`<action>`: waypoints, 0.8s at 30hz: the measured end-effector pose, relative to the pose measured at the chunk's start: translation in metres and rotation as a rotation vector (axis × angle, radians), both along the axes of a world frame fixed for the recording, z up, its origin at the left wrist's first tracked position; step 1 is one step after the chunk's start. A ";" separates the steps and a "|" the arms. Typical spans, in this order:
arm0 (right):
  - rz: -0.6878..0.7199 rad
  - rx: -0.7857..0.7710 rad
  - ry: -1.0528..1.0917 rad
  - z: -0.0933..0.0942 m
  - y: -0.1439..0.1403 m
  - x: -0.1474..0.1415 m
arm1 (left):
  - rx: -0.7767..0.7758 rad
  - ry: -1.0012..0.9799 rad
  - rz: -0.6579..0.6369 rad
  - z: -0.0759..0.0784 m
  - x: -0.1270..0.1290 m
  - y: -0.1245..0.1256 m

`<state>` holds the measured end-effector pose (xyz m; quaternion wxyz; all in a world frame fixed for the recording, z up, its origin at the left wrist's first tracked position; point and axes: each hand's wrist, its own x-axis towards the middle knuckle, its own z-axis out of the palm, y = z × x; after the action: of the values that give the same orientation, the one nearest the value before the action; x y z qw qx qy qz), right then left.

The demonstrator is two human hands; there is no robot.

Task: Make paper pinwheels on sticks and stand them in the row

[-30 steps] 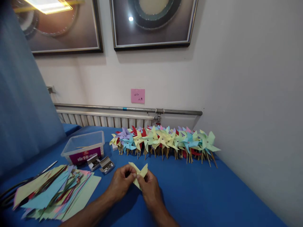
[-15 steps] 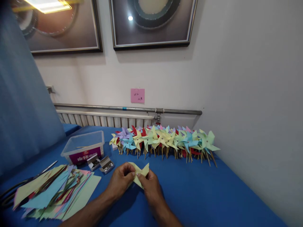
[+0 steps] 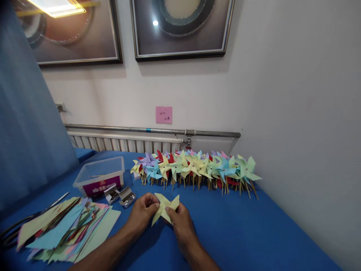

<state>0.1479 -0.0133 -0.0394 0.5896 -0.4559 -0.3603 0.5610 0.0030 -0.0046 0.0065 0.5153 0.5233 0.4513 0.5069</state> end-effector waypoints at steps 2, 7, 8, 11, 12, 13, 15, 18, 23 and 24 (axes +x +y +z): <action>-0.010 -0.010 0.018 -0.002 0.001 0.000 | -0.004 0.021 -0.007 0.000 -0.001 0.000; -0.036 -0.028 0.031 -0.002 0.001 0.001 | -0.019 0.012 -0.039 -0.002 -0.001 0.001; -0.036 -0.028 0.031 -0.001 0.000 0.001 | -0.014 0.009 -0.045 -0.002 0.000 0.002; -0.019 -0.018 0.027 0.003 -0.001 0.002 | 0.019 0.028 -0.056 -0.003 0.001 0.001; -0.014 -0.016 0.020 0.004 -0.001 0.002 | 0.027 0.038 -0.062 -0.003 0.001 0.001; -0.010 -0.013 0.010 0.005 -0.002 0.002 | 0.030 0.045 -0.069 -0.004 0.001 0.000; -0.014 -0.011 -0.006 0.006 -0.003 0.003 | 0.024 0.044 -0.086 -0.003 0.001 -0.001; -0.023 -0.023 -0.010 0.005 -0.003 0.003 | 0.048 0.043 -0.081 0.001 -0.005 0.002; -0.025 -0.051 0.028 0.007 -0.006 0.004 | 0.160 0.169 0.139 0.032 -0.063 0.039; -0.019 -0.046 0.033 0.009 -0.007 0.004 | 0.193 0.253 0.208 0.042 -0.083 0.052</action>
<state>0.1517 -0.0199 -0.0309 0.5901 -0.4634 -0.3330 0.5711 -0.0797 0.0478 0.0483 0.3465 0.5805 0.5134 0.5286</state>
